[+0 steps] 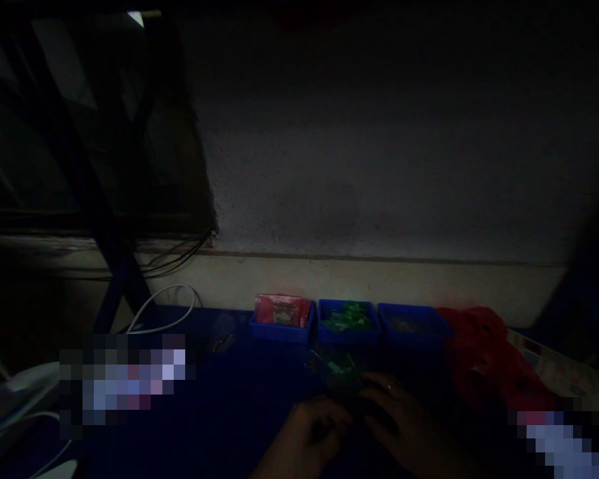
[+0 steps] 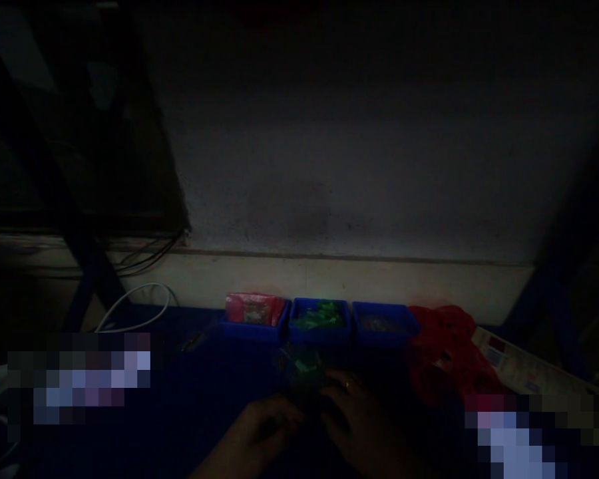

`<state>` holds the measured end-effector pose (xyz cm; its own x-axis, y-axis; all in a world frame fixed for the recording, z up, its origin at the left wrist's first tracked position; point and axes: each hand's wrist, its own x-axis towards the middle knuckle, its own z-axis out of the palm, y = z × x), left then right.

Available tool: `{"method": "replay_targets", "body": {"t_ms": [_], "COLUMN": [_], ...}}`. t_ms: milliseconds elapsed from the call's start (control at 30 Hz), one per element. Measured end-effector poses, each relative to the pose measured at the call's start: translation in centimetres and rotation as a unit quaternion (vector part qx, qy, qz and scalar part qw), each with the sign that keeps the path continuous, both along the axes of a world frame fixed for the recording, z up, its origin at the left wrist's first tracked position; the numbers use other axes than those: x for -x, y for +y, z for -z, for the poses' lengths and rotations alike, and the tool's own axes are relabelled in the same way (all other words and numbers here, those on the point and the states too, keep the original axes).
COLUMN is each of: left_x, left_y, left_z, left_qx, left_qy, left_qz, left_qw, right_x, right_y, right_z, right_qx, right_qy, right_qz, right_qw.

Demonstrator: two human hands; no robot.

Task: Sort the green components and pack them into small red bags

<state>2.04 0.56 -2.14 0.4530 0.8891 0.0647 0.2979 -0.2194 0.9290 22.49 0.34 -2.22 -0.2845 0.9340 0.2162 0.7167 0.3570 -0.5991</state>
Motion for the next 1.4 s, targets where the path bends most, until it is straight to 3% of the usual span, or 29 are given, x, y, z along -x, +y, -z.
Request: {"method": "replay_targets", "body": {"t_ms": [267, 467, 800, 1067, 1400], "left_x": [-0.1, 0.1, 0.4, 0.1, 0.3], "left_y": [-0.1, 0.1, -0.1, 0.0, -0.1], "left_z": [-0.7, 0.1, 0.9, -0.3, -0.2], "left_qx": [0.014, 0.007, 0.007, 0.008, 0.03], "left_qy": [0.027, 0.043, 0.026, 0.05, 0.041], "left_qz": [0.002, 0.002, -0.016, -0.004, -0.009], "left_qw": [1.0, 0.999, 1.0, 0.999, 0.999], "right_x": [-0.1, 0.0, 0.0, -0.2, -0.2], "right_y": [0.2, 0.4, 0.3, 0.6, 0.4], "right_z": [0.3, 0.3, 0.5, 0.7, 0.7], "right_qx": [-0.014, 0.011, 0.002, -0.021, 0.003], "right_qy": [-0.04, -0.114, -0.14, -0.121, -0.172], "right_qz": [0.003, 0.001, 0.042, 0.033, 0.058], "right_qw": [0.999, 0.993, 0.989, 0.992, 0.983]}}
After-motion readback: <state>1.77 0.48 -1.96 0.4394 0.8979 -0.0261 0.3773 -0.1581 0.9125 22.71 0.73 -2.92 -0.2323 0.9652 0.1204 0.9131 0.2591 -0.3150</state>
